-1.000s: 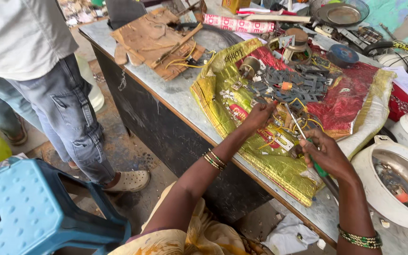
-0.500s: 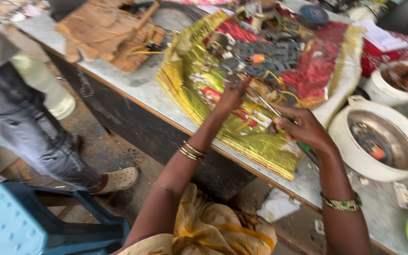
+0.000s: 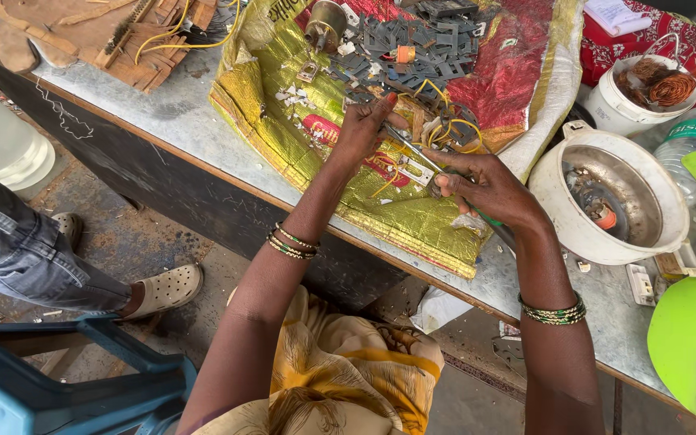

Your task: The person uses a screwdriver and wire cutters to disassemble electrical components, removing wires and screws from various small metal and plastic parts on a cluttered workbench.

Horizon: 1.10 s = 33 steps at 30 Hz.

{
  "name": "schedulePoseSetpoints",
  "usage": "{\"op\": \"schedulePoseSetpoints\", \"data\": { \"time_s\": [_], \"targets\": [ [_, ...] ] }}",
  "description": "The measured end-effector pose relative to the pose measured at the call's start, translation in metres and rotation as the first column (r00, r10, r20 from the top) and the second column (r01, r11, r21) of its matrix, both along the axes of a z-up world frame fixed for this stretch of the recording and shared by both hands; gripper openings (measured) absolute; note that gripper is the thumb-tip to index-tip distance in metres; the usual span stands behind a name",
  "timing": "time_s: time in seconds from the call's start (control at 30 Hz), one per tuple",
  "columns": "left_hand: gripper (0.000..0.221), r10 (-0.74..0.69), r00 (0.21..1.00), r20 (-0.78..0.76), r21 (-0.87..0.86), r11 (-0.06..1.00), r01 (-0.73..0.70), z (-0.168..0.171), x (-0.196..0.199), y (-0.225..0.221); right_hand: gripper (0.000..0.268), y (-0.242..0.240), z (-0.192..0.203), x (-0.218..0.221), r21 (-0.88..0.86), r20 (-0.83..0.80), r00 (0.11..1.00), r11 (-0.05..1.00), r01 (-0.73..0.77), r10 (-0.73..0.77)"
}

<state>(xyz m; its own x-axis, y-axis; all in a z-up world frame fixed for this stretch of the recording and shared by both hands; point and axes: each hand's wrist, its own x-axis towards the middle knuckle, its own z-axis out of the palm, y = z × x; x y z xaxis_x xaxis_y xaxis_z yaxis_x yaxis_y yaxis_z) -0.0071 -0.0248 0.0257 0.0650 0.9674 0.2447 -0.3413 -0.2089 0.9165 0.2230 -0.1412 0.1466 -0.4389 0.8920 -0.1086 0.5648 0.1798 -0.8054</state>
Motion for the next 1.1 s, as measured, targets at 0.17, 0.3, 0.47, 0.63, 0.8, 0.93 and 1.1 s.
{"op": "schedulePoseSetpoints", "data": {
  "time_s": [0.17,0.3,0.47,0.63,0.8,0.93,1.1],
  "targets": [
    [0.059,0.022,0.998,-0.051,0.032,0.999,-0.021,-0.003,0.0,0.003,0.051,0.0,0.0,0.0,0.029,0.01,1.0,1.0,0.002,-0.003],
    [0.06,0.028,0.998,-0.053,0.041,0.999,-0.026,-0.001,0.0,0.001,0.053,0.0,0.002,0.001,0.028,-0.012,1.0,1.0,-0.007,0.007],
    [0.059,0.025,0.996,-0.083,0.002,1.0,-0.025,0.002,-0.001,0.0,0.053,0.002,-0.001,0.002,0.04,-0.008,1.0,0.999,-0.022,0.022],
    [0.059,0.044,0.995,-0.095,0.019,0.999,-0.042,-0.004,-0.001,0.002,0.052,0.001,-0.002,0.002,0.045,-0.014,0.999,0.999,-0.028,0.029],
    [0.064,0.113,0.978,-0.176,0.15,0.985,-0.087,-0.008,0.002,0.006,0.052,0.0,0.0,0.001,0.024,-0.023,1.0,1.0,-0.015,0.015],
    [0.068,0.214,0.925,-0.313,0.246,0.959,-0.139,0.0,0.003,-0.002,0.05,0.001,0.001,0.001,0.019,0.008,1.0,1.0,0.004,-0.004],
    [0.073,0.375,0.807,-0.457,0.302,0.918,-0.256,0.017,0.005,-0.022,0.049,0.0,-0.001,-0.003,-0.013,0.015,0.999,0.999,0.034,-0.034]
  ]
}}
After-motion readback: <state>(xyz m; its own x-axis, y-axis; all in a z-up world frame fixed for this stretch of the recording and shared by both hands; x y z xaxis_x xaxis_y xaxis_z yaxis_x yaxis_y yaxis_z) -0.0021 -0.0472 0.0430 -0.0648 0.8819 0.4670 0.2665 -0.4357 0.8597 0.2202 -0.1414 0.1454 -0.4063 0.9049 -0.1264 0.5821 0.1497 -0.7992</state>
